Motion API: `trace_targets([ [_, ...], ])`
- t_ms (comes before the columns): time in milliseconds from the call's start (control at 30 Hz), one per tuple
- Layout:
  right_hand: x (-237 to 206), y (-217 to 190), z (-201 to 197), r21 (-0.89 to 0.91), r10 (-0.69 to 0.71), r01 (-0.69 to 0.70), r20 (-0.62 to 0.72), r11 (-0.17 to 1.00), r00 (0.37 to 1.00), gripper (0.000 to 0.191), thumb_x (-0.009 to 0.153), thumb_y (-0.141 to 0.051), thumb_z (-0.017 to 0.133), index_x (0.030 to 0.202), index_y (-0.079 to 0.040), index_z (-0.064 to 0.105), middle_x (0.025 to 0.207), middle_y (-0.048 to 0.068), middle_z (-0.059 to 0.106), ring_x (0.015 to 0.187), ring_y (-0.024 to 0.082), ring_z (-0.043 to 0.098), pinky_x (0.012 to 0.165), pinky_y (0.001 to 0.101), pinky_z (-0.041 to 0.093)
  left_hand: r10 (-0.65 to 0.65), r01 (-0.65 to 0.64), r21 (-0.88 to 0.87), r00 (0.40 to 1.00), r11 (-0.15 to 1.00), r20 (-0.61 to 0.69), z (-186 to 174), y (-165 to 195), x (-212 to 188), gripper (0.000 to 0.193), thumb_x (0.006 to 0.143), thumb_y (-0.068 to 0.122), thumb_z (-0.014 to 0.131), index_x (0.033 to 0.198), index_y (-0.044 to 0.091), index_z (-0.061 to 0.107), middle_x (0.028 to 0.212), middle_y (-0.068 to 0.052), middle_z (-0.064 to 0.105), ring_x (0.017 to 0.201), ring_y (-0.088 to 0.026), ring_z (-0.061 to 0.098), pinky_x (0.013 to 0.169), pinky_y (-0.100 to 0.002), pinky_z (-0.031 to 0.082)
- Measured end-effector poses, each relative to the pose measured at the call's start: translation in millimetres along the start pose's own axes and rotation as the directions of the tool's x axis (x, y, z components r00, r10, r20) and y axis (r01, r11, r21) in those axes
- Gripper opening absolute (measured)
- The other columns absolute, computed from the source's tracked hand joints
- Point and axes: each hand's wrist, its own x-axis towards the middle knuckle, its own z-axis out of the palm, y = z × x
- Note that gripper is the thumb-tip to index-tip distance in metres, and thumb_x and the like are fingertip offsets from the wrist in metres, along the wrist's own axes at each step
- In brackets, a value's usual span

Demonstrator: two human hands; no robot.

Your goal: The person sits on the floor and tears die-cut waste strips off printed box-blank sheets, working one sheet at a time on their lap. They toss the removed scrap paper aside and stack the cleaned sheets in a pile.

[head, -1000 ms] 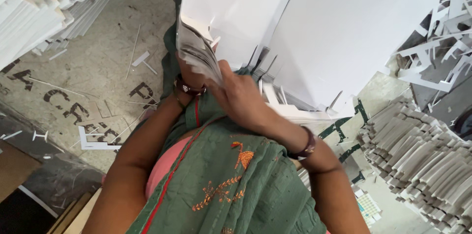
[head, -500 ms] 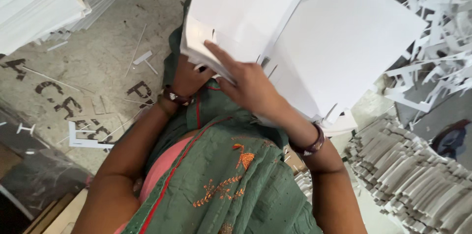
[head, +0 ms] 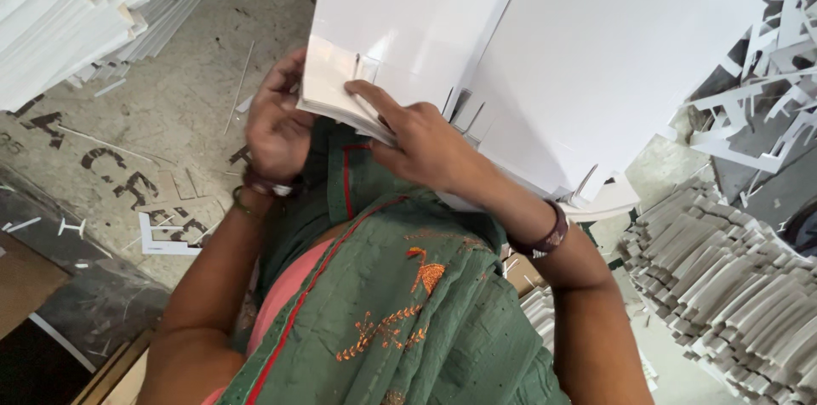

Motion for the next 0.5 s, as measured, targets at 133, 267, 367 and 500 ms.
trace_targets([
  [133, 15, 5, 6, -0.155, -0.059, 0.072, 0.088, 0.985, 0.994, 0.081, 0.082, -0.010, 0.069, 0.154, -0.007, 0.032, 0.076, 0.024, 0.070, 0.073, 0.045, 0.071, 0.070, 0.0520, 0.056, 0.050, -0.040, 0.363, 0.999, 0.931, -0.017, -9, 7, -6, 0.063, 0.104, 0.028, 0.047, 0.151, -0.013, 0.043, 0.146, -0.021, 0.058, 0.135, -0.025, 0.058, 0.119, -0.037, 0.043],
  [267, 26, 15, -1, -0.186, -0.108, 0.139, 0.172, 0.973, 0.979, 0.079, 0.082, -0.012, 0.072, 0.152, -0.007, 0.038, 0.074, 0.023, 0.071, 0.071, 0.043, 0.071, 0.069, 0.0499, 0.057, 0.086, -0.098, 0.490, 0.995, 0.866, 0.047, -12, 13, -13, 0.065, 0.102, 0.027, 0.050, 0.154, -0.012, 0.044, 0.150, -0.023, 0.058, 0.139, -0.026, 0.057, 0.123, -0.036, 0.039],
  [367, 34, 29, -16, 0.018, -0.049, 0.046, 0.231, 0.999, 0.972, 0.074, 0.083, -0.008, 0.068, 0.153, -0.008, 0.045, 0.073, 0.017, 0.070, 0.062, 0.030, 0.070, 0.063, 0.0404, 0.059, 0.034, -0.093, 0.521, 0.992, 0.848, 0.121, -5, 20, -12, 0.069, 0.096, 0.022, 0.058, 0.156, -0.005, 0.041, 0.152, -0.018, 0.054, 0.143, -0.025, 0.052, 0.125, -0.037, 0.038],
  [500, 40, 45, -33, 0.511, 0.041, -0.210, 0.323, 0.834, 0.946, 0.071, 0.082, -0.002, 0.062, 0.153, -0.010, 0.052, 0.075, 0.004, 0.067, 0.054, 0.012, 0.065, 0.051, 0.0277, 0.057, 0.302, -0.376, 0.927, 0.885, 0.009, 0.355, 18, 36, -1, 0.065, 0.076, 0.002, 0.071, 0.139, -0.002, 0.055, 0.136, -0.029, 0.050, 0.130, -0.038, 0.051, 0.113, -0.043, 0.043],
])
